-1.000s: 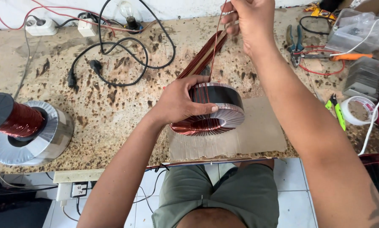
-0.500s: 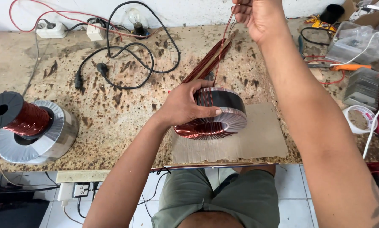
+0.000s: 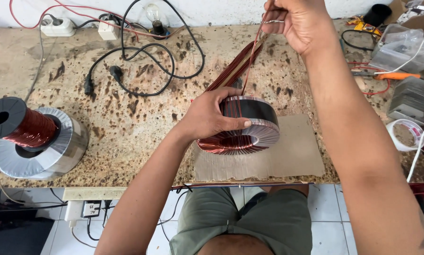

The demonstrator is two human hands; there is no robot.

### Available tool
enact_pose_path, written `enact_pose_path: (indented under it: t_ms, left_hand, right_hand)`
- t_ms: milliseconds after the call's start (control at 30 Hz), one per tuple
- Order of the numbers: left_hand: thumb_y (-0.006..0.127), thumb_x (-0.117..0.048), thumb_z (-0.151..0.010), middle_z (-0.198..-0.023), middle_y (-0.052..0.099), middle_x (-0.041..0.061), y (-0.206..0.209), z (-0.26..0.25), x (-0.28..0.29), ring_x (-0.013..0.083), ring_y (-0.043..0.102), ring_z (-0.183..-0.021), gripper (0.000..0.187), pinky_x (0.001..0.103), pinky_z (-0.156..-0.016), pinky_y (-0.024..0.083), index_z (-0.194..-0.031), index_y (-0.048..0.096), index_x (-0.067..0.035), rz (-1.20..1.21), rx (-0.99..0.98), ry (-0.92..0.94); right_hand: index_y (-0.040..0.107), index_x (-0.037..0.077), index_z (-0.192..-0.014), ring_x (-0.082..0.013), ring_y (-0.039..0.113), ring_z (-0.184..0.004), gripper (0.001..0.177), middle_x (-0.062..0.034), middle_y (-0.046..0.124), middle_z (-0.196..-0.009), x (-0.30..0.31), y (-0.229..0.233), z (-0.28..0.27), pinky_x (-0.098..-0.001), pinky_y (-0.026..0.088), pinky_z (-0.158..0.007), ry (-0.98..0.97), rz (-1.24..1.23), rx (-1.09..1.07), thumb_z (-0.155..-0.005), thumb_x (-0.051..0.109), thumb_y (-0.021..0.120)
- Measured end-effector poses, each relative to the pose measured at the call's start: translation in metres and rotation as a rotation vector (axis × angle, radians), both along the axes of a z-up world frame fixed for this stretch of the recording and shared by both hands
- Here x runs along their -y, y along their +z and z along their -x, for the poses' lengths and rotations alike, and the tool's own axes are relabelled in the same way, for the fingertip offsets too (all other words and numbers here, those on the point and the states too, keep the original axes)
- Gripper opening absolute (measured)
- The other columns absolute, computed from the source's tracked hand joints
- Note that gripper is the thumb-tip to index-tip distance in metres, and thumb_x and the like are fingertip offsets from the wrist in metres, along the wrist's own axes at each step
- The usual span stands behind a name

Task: The person winds copper wire around a toroidal core using a wooden guide. They pull the wire from a spool, wrap it around the core, and adjust the winding to keep it neat. The process is repeated multiple times throughout the clip.

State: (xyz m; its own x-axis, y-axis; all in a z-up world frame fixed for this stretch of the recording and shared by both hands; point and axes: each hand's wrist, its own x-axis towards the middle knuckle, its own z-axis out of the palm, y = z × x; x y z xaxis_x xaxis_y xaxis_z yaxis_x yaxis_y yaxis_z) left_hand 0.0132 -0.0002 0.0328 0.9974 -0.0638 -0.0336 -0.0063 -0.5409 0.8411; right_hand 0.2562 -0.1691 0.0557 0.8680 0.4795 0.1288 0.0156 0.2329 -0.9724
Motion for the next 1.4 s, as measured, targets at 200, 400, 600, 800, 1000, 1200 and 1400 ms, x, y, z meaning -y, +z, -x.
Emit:
enact_pose_path:
  t_ms: [200,400,600,800,1000,1200,1400]
  left_hand:
    - [0.079,-0.059,-0.062,-0.135,0.071,0.003,0.0,-0.001,0.001,0.017,0.069,-0.118,0.087,0.031,-0.095,0.049,-0.135,0.065,-0.014,-0.017,0.006,0.006]
    - [0.08,-0.059,-0.062,-0.132,0.072,0.003,-0.001,-0.001,0.001,0.0185,0.07,-0.115,0.086,0.033,-0.094,0.05,-0.134,0.064,-0.014,-0.008,0.014,0.002]
    - [0.079,-0.058,-0.064,-0.134,0.071,0.003,-0.005,-0.001,-0.001,0.0186,0.068,-0.118,0.084,0.034,-0.096,0.049,-0.133,0.065,-0.014,-0.009,0.053,-0.002]
    - [0.081,-0.057,-0.065,-0.133,0.072,0.003,-0.012,-0.002,-0.001,0.0167,0.068,-0.118,0.084,0.032,-0.096,0.048,-0.134,0.065,-0.013,-0.011,0.079,-0.014]
    - [0.081,-0.056,-0.063,-0.124,0.075,0.001,-0.005,0.001,-0.002,0.0142,0.072,-0.101,0.083,0.03,-0.087,0.052,-0.133,0.065,-0.014,0.018,0.033,0.01]
    - [0.081,-0.056,-0.064,-0.126,0.074,-0.001,-0.01,0.001,-0.003,0.0144,0.071,-0.106,0.078,0.03,-0.088,0.051,-0.13,0.066,-0.017,0.001,0.087,-0.009]
    - [0.084,-0.051,-0.065,-0.116,0.077,-0.003,-0.009,0.004,-0.004,0.0094,0.071,-0.1,0.073,0.026,-0.086,0.051,-0.128,0.069,-0.018,0.073,0.075,0.006]
  right_hand:
    - [0.069,0.004,-0.107,-0.0178,0.076,-0.069,0.011,-0.0121,0.074,-0.089,0.006,0.015,0.065,-0.0247,0.067,-0.056,0.089,0.009,0.015,-0.102,0.008,0.061]
    - [0.073,0.001,-0.105,-0.0163,0.076,-0.069,0.012,-0.0138,0.076,-0.087,0.009,-0.001,0.108,-0.0207,0.064,-0.057,0.051,0.335,0.001,-0.095,0.008,0.075]
    - [0.071,-0.002,-0.106,-0.0203,0.076,-0.069,0.013,-0.0171,0.075,-0.085,0.009,-0.032,0.097,-0.0265,0.067,-0.06,0.055,0.164,-0.122,-0.095,0.006,0.073]
    - [0.053,0.008,-0.112,-0.0174,0.065,-0.052,0.024,-0.0123,0.069,-0.079,-0.007,-0.038,0.104,-0.0265,0.062,-0.048,-0.131,0.251,-0.102,-0.097,-0.009,0.061]
    - [0.07,0.008,-0.102,-0.008,0.058,-0.059,0.014,-0.0034,0.068,-0.081,-0.005,0.001,0.136,-0.0161,0.05,-0.05,-0.03,0.586,0.181,-0.107,0.016,0.06]
    - [0.057,0.003,-0.114,-0.0194,0.075,-0.066,0.019,-0.0101,0.068,-0.102,-0.002,-0.025,0.126,-0.0243,0.065,-0.051,0.001,0.315,0.209,-0.1,-0.01,0.058]
    - [0.058,0.007,-0.111,-0.0134,0.075,-0.069,0.022,-0.0072,0.059,-0.112,-0.004,-0.03,0.124,-0.0164,0.068,-0.046,-0.232,0.403,0.112,-0.1,-0.011,0.061]
